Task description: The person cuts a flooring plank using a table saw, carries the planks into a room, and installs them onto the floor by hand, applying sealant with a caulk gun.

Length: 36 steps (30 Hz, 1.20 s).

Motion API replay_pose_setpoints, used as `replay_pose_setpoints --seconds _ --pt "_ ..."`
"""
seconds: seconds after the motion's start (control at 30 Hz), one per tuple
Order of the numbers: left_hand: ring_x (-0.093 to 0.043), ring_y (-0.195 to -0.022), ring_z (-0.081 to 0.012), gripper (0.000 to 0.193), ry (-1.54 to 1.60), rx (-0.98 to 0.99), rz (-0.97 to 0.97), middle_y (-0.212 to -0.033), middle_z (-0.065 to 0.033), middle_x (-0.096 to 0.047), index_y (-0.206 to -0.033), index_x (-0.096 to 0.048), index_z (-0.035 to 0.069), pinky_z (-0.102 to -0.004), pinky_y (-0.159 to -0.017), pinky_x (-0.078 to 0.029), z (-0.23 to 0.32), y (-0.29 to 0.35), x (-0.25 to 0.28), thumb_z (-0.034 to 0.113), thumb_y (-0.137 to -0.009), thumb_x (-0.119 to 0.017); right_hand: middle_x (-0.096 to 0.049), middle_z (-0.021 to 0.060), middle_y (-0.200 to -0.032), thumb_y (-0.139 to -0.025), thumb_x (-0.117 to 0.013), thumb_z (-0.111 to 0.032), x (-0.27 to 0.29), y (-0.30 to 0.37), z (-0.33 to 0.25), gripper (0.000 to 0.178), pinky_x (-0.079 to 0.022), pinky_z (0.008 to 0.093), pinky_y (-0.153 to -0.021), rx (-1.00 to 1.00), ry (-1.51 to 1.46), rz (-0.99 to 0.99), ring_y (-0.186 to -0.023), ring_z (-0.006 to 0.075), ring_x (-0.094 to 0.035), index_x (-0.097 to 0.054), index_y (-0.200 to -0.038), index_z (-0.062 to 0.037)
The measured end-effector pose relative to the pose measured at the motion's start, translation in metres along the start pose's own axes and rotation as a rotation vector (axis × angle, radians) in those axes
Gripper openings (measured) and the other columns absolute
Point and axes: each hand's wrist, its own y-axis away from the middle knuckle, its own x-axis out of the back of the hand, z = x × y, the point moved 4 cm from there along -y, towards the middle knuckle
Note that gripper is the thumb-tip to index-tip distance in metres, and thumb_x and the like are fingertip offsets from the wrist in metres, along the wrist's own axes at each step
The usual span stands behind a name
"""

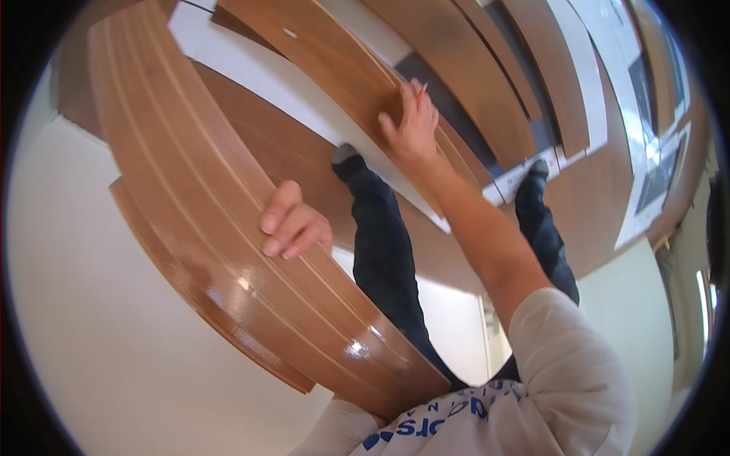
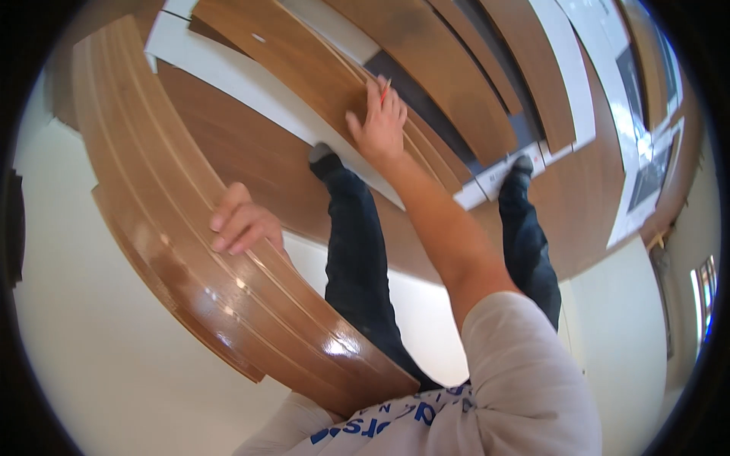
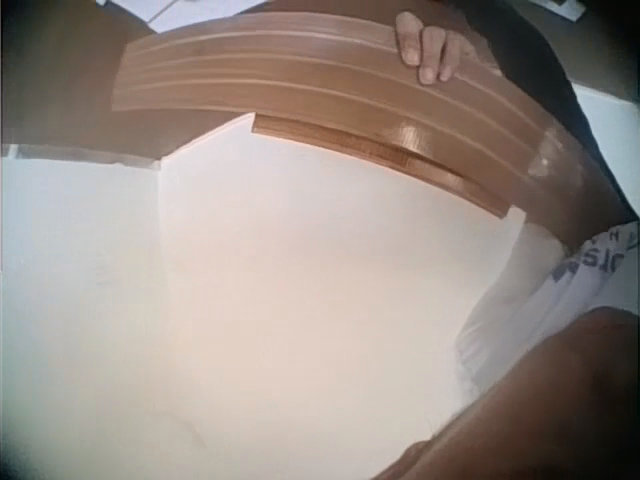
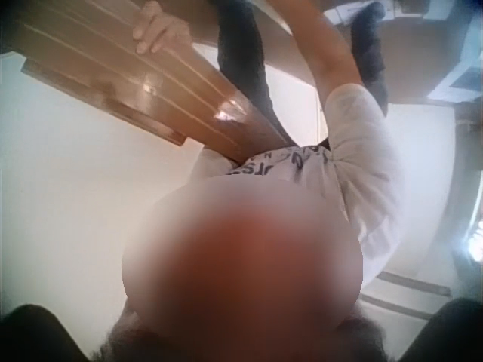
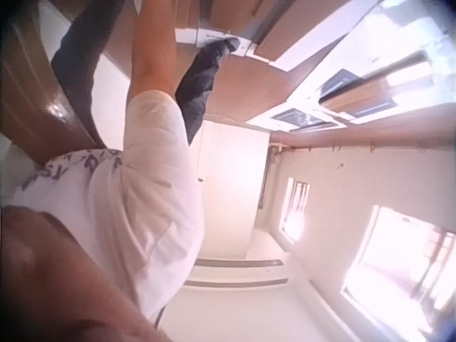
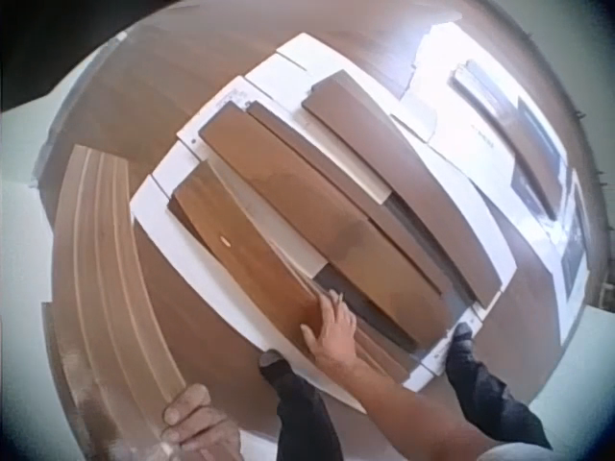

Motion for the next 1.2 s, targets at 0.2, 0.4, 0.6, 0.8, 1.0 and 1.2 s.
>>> replay_pose_setpoints --seconds 0.2,0.4,0.6,0.8,1.0,1.2 --pt "-0.068 -0.086 -0.0175 0.018 -0.039 -0.164 0.078 -0.098 -0.01 -0.057 -0.103 -0.056 -0.005 -0.0315 -0.08 -0.059 -0.02 -0.007 -0.008 0.012 -0.101 -0.059 -0.066 0.0166 -0.125 -0.091 -0.064 -0.014 0.108 -0.024 0.138 0.042 -0.052 0.0421 -0.096 0.085 0.067 0.209 -0.113 0.0357 -0.065 -0.059 -0.133 -0.0097" --pt "-0.072 -0.086 -0.0194 0.021 -0.056 -0.165 0.061 -0.098 -0.0108 -0.058 -0.099 -0.056 -0.006 -0.0326 -0.074 -0.062 -0.02 -0.006 0.0 0.014 -0.1 -0.062 -0.064 0.0182 -0.131 -0.092 -0.068 -0.026 0.176 -0.03 0.219 0.046 -0.051 0.0423 -0.1 -0.032 0.35 0.124 -0.118 0.0381 -0.063 -0.06 -0.135 -0.0124" --pt "-0.066 -0.083 -0.019 0.021 0.028 0.199 -0.015 -0.098 -0.0084 -0.057 -0.099 -0.058 -0.005 -0.0325 -0.08 -0.057 -0.025 -0.016 -0.004 0.015 -0.105 -0.053 -0.04 0.0224 -0.152 -0.078 -0.079 -0.052 0.13 -0.064 0.151 0.098 -0.031 0.0591 -0.11 0.079 0.538 0.161 -0.138 0.0409 -0.038 -0.033 -0.151 -0.0064" --pt "-0.065 -0.09 -0.0196 0.022 -0.045 -0.093 0.026 -0.1 -0.0109 -0.057 -0.113 -0.057 -0.002 -0.0327 -0.083 -0.056 -0.03 -0.019 -0.006 0.017 -0.105 -0.052 -0.024 0.0266 -0.161 -0.073 -0.082 -0.062 0.075 -0.105 0.092 0.121 -0.024 0.0651 -0.115 -0.022 0.539 -0.061 -0.148 0.0463 -0.024 -0.021 -0.157 -0.0008" --pt "-0.066 -0.087 -0.018 0.029 -0.07 -0.106 -0.012 -0.103 -0.0112 -0.054 -0.124 -0.056 -0.004 -0.0309 -0.078 -0.057 -0.034 -0.02 -0.004 0.018 -0.106 -0.051 -0.02 0.0261 -0.162 -0.073 -0.085 -0.049 0.075 -0.119 0.086 0.118 -0.023 0.0615 -0.117 -0.021 0.563 -0.111 -0.149 0.0446 -0.022 -0.018 -0.158 -0.0016" --pt "-0.066 -0.088 -0.0178 0.031 -0.08 -0.055 -0.038 -0.103 -0.0101 -0.053 -0.128 -0.056 -0.002 -0.0304 -0.078 -0.056 -0.034 -0.027 -0.001 0.021 -0.107 -0.049 -0.028 0.0291 -0.157 -0.069 -0.087 -0.047 0.09 -0.11 0.074 0.119 -0.025 0.0598 -0.115 0.022 0.474 -0.117 -0.144 0.0443 -0.028 -0.021 -0.156 0.0"
